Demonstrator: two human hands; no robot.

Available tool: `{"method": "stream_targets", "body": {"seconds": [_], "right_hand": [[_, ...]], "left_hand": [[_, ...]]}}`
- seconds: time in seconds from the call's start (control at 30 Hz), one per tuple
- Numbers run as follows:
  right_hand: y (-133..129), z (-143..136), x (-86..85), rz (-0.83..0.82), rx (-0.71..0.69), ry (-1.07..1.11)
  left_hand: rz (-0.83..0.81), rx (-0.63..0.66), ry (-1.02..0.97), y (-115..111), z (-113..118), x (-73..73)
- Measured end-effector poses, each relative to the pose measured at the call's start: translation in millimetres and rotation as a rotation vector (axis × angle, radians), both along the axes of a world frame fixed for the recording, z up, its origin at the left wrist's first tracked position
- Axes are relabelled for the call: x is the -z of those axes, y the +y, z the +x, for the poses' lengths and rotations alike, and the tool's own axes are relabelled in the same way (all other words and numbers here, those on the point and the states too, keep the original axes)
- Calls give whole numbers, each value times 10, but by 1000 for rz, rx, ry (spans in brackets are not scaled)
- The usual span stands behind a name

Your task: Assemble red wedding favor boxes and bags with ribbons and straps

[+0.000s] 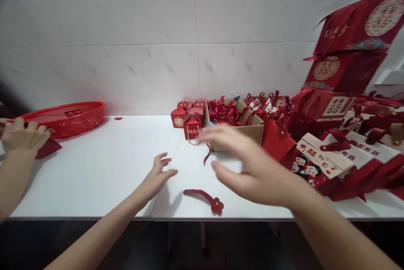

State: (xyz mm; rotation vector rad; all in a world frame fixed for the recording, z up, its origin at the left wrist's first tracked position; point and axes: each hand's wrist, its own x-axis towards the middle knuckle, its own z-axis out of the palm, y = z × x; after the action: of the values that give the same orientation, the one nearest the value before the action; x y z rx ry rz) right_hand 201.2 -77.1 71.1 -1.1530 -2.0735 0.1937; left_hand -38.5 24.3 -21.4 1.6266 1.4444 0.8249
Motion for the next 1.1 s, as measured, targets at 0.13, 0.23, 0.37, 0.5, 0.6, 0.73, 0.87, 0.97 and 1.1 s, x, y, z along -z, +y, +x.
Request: {"method": "stream_targets", "body": {"seconds": [0.13,0.23,0.37,0.5,0.6,0.73,0.87,0.97,1.1], "right_hand": [[478,-237,475,-519,-41,-455],[762,-371,754,-671,31,-555],[1015,-355,883,-738,33,-458],[1199,-217,1050,-740,-8,-212],[1274,-126,1236,-718,-12,36],[1303,-50,1393,-756,-42,324],[1327,-36,1418,-794,-28,551],[1349,-62,1406,-804,-36,677],[1337,-95,1381,-814,-60,794]], "left_hand": [[59,94,597,426,180,397],[111,47,729,643,313,527],[131,-24,842,904,457,591],[142,-38,862,1144,521,616],[135,-65,837,1302,546,618],[121,-103,807,1494,576,597],[120,-142,751,1620,587,572],[162,-143,698,1627,565,568],[236,-96,574,1565,487,555]]}}
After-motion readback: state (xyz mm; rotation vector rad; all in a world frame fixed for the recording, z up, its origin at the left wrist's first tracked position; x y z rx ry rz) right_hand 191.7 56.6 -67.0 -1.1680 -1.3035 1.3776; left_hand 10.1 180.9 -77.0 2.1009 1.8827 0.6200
